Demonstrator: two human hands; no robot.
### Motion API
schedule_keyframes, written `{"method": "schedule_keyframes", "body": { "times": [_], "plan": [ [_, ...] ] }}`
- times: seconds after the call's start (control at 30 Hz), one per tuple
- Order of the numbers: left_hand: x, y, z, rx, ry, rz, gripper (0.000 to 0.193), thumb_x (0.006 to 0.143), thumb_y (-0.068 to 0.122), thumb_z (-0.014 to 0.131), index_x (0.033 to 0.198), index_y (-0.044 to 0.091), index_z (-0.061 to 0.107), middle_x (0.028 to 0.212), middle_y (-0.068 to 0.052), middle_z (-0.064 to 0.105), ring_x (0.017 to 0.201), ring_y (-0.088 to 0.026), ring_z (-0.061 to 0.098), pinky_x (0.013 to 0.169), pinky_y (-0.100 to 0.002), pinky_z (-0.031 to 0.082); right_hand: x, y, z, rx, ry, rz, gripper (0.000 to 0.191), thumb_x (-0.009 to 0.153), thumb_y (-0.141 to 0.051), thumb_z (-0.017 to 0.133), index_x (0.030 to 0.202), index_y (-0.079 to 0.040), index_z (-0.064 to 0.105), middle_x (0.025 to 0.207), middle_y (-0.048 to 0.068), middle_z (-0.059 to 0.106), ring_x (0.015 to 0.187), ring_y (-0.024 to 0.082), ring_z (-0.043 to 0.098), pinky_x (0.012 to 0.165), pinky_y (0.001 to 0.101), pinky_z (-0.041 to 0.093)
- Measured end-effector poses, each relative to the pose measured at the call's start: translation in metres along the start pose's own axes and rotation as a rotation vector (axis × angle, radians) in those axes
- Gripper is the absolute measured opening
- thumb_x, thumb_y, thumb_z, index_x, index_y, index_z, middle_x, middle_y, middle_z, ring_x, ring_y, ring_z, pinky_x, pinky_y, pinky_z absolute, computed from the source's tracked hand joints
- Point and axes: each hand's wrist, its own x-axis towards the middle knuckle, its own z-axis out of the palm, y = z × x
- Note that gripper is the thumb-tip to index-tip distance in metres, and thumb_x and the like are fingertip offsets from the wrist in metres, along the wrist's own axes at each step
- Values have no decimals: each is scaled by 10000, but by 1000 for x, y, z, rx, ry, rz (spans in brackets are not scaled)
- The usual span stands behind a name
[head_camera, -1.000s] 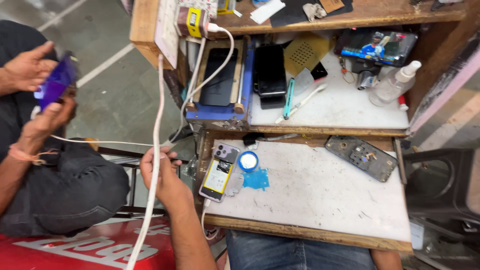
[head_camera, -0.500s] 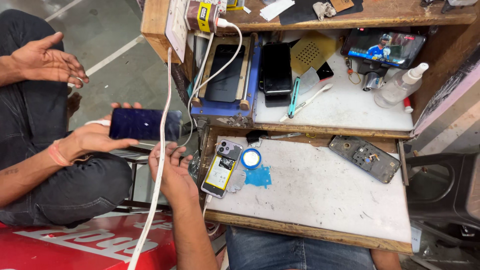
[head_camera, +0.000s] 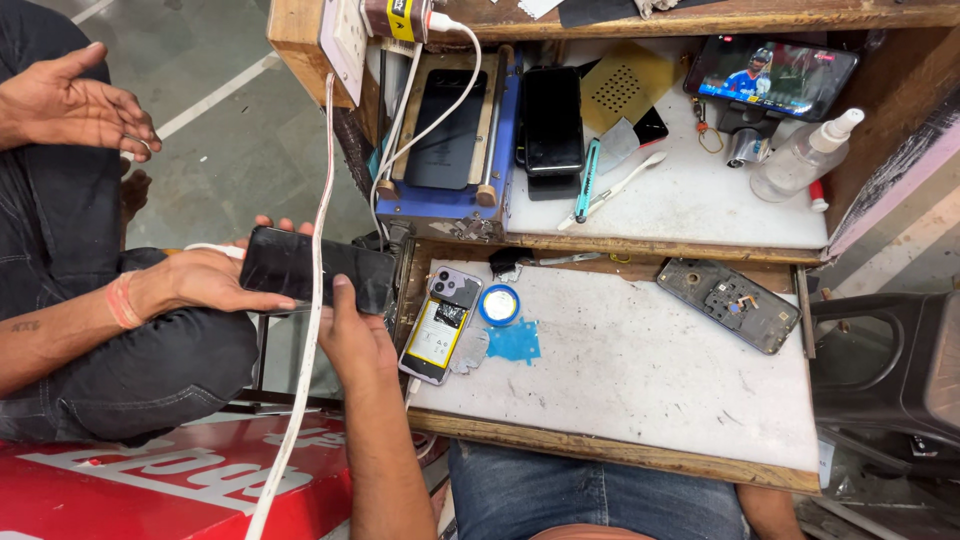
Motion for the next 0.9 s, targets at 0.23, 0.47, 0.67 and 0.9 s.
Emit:
{"method": "schedule_keyframes", "body": {
  "times": [0.23, 0.47, 0.67, 0.9],
  "plan": [
    [-70, -27, 0, -89, -115, -390, 388, 1002, 106, 641, 1365, -4, 562, 1262, -133, 680, 1142, -254, 679, 1010, -405, 574, -7, 23, -11, -705, -538, 381, 637, 948, -398, 638, 1506, -153, 454, 1605, 167, 365, 1512, 332, 301, 1224, 430, 312],
    [-159, -55, 21, -235, -439, -686, 464, 953, 140, 709, 1378, 14, 570, 1335, -98, 666, 1254, -239, 624, 1137, -426, 466, -22, -71, -31, 61, -805, 330, 523, 911, -223, 655, 1433, -187, 664, 1295, 66, 728, 1235, 199, 680, 1063, 346, 560],
    [-195, -82, 24, -143, -516, -752, 323, 988, 136, 740, 1261, 12, 621, 1237, -78, 690, 1174, -207, 638, 1056, -382, 486, 37, -113, 56, 439, -378, 221, 441, 859, -85, 763, 1289, -32, 674, 1018, 85, 744, 887, 128, 678, 720, 302, 549],
    [-164, -58, 2, 590, -673, -727, 263, 1017, 225, 702, 1159, 6, 739, 1030, -105, 743, 939, -177, 652, 841, -330, 544, 90, -99, 71, 272, -501, 37, 163, 868, -135, 796, 987, -25, 778, 820, 16, 767, 759, 79, 652, 684, 257, 540]
  ]
}}
